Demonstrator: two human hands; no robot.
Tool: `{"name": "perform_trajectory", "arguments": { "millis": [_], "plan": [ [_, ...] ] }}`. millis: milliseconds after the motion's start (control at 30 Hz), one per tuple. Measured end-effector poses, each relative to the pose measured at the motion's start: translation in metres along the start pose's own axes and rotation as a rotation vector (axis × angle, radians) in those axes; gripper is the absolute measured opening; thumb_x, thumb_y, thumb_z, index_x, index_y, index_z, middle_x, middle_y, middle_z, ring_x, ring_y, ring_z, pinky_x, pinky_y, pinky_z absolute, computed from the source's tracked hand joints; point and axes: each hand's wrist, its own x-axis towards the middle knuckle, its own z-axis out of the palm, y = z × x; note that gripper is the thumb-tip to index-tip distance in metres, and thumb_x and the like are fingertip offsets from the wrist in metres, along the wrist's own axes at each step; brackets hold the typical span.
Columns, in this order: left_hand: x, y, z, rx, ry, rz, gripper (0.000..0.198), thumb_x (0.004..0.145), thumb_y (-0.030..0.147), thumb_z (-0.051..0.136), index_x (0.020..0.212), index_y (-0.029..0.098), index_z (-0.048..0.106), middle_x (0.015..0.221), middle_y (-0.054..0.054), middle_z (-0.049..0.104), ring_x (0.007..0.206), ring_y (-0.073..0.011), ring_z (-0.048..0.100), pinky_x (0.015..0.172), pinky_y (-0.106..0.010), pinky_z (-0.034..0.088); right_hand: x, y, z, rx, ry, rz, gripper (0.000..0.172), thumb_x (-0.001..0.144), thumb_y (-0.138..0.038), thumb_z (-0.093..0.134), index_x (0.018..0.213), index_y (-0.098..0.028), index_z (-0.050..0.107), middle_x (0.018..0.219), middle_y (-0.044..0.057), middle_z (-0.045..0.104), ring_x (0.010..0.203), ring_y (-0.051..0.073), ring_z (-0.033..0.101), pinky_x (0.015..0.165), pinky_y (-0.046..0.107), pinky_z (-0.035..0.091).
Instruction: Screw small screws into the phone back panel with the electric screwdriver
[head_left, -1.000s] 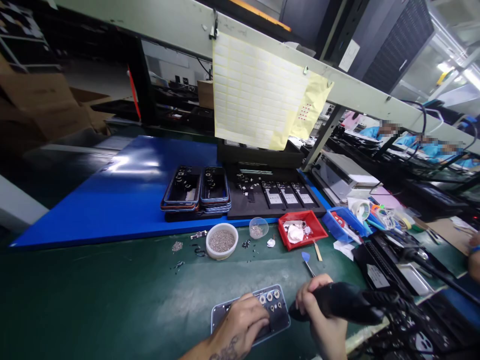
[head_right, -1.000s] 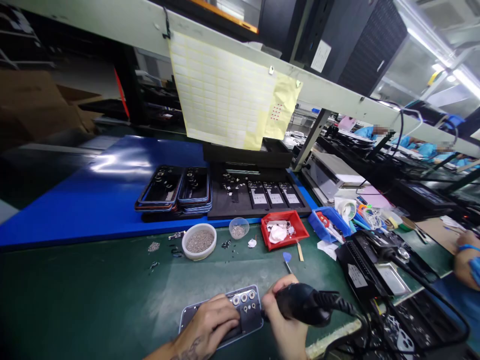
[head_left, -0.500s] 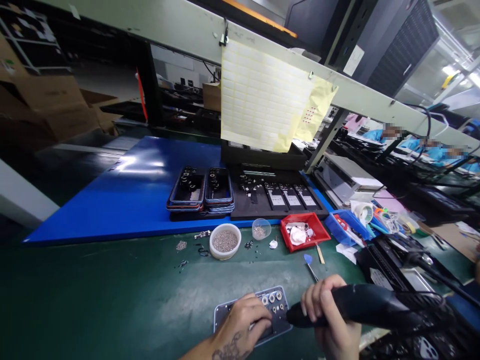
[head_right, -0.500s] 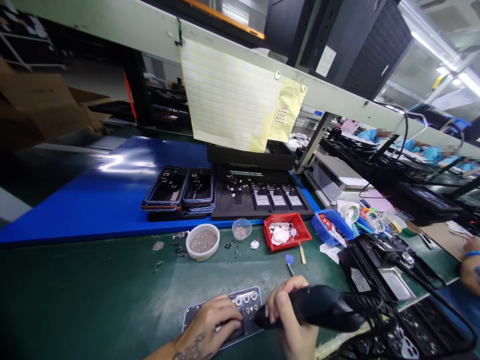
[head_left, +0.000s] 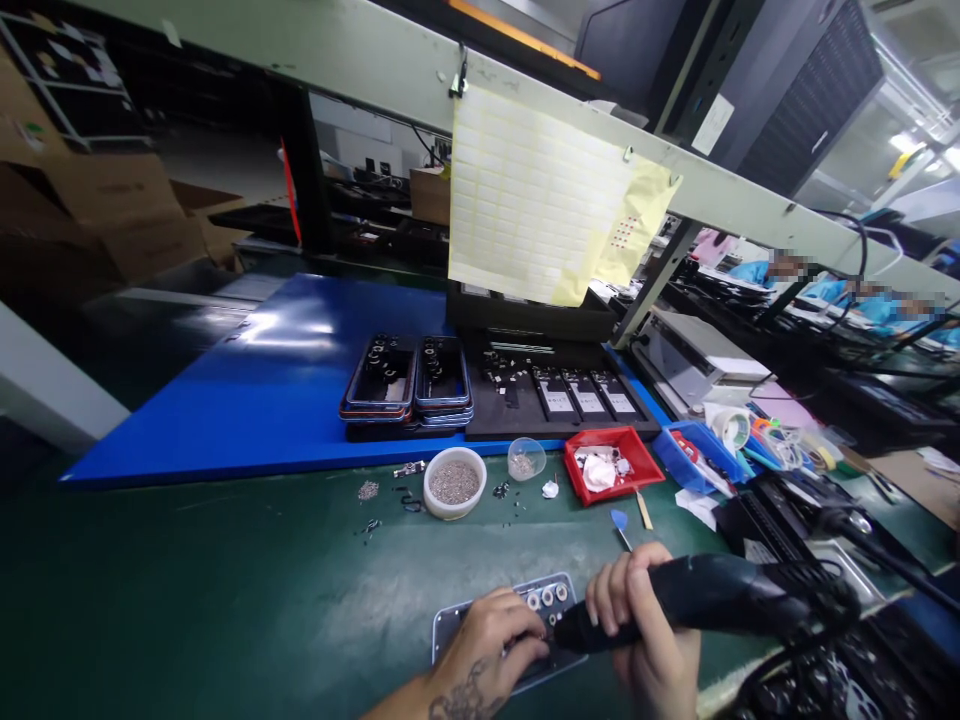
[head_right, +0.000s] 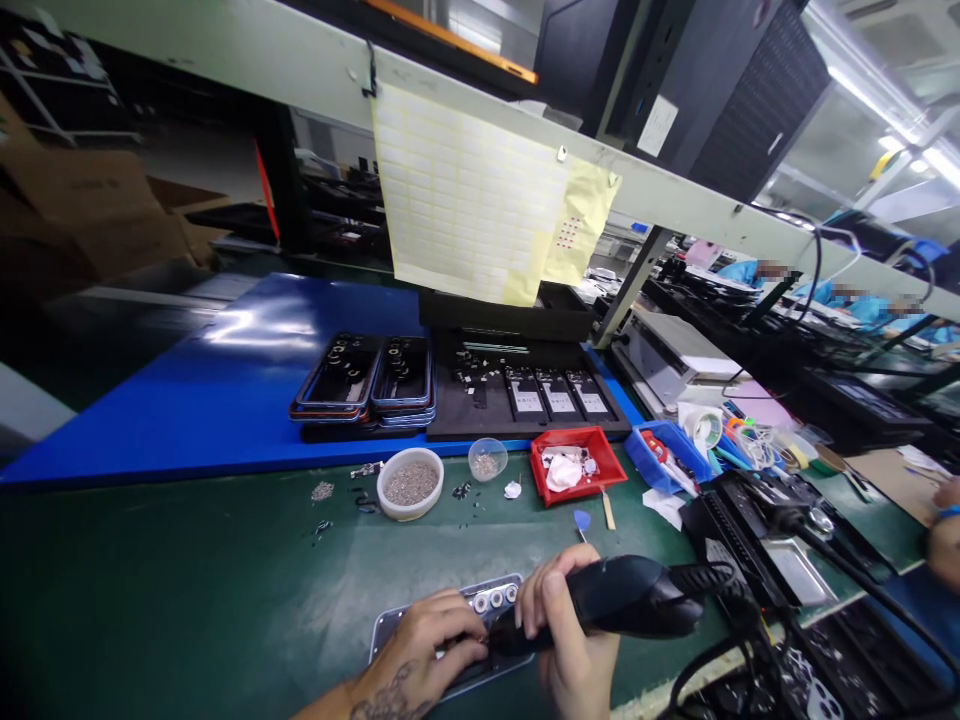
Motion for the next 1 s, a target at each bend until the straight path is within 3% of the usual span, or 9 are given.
{"name": "perform_trajectory", "arguments": {
  "millis": [300,500,700,1000],
  "plan": [
    [0.000,0.003,-0.006,-0.020,-0.071,-0.028,0.017,0.086,0.012,0.056,0.077,0.016,0.070,0.074,-0.005,0.068,0.074,-0.0169,0.059,0.070,-0.023,0.042,0.005,-0.008,-0.003,0.020,0.060,-0.035,0.015,0.090,-0.025,0.058,0.077,-0.021,0.053,0.052,-0.008,0.047,0.044,0.007,0.045,0.048,0.021,0.041],
    [0.002,0.001,-0.009,-0.073,-0.054,-0.123,0.021,0.089,0.020,0.054,0.079,0.017,0.073,0.075,-0.004,0.069,0.073,-0.0154,0.063,0.068,-0.021,0.043,0.002,-0.011,-0.018,-0.079,0.084,-0.018,0.013,0.089,-0.026,0.061,0.081,-0.022,0.053,0.052,-0.008,0.049,0.046,0.007,0.047,0.050,0.022,0.039],
    [0.004,-0.001,-0.011,-0.149,0.036,-0.226,0.018,0.086,0.022,0.060,0.079,0.021,0.076,0.077,-0.002,0.073,0.074,-0.0153,0.066,0.069,-0.020,0.046,-0.004,-0.009,-0.033,-0.263,0.137,0.053,0.020,0.087,-0.032,0.065,0.081,-0.022,0.049,0.050,-0.009,0.051,0.046,0.007,0.047,0.051,0.022,0.038],
    [0.006,0.003,-0.010,-0.328,0.112,-0.383,0.011,0.075,0.022,0.068,0.075,0.021,0.079,0.077,-0.005,0.075,0.074,-0.0194,0.067,0.072,-0.024,0.048,-0.006,-0.004,-0.038,-0.308,0.152,0.075,0.023,0.086,-0.035,0.067,0.081,-0.023,0.048,0.050,-0.009,0.050,0.047,0.008,0.047,0.049,0.021,0.036]
  ]
}}
